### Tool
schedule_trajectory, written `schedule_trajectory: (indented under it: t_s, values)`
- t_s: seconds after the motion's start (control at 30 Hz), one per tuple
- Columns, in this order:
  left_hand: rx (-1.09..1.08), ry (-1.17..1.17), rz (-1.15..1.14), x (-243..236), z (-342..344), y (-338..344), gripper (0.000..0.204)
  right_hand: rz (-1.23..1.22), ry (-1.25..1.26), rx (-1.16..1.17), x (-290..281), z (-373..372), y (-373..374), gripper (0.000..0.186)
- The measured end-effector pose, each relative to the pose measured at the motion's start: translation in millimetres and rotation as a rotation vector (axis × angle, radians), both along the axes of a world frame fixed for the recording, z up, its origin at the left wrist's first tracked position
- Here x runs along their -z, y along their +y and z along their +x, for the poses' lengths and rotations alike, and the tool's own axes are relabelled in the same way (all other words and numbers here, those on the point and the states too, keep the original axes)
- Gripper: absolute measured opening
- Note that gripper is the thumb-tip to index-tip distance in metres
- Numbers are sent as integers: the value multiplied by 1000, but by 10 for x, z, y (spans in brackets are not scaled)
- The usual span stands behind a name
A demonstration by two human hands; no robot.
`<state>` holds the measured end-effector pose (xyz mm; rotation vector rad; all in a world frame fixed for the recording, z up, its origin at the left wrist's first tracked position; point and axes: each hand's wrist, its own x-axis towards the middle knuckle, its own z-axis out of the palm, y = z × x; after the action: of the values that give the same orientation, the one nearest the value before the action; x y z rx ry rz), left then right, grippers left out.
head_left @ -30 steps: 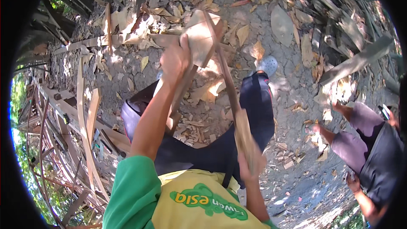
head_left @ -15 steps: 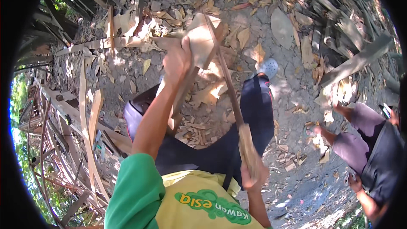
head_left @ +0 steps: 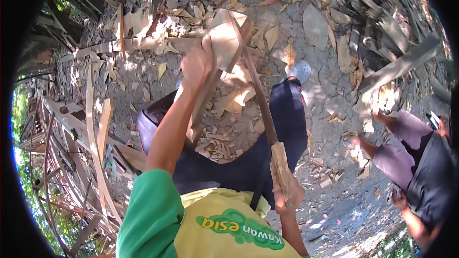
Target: The person saws a piece of wood and then uses a chisel and hammer to remove a section.
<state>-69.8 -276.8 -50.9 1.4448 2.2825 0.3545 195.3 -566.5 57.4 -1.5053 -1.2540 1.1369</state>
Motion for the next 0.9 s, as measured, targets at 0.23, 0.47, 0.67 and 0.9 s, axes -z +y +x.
schedule_trajectory:
  t_s: [0.23,0.47,0.67,0.9]
  values:
    - [28,52,76,-177,14,59,63,73,-11,-15,979,-864,2652,13]
    - [51,17,75,-68,32,8,64,-138,-117,70,27,-12,-64,51]
    - [-24,42,-109,20,-36,61,81,-92,-190,-16,530,-727,2244,35]
    - [75,87,132,-161,62,55,63,-13,-76,-4,336,-298,887,48]
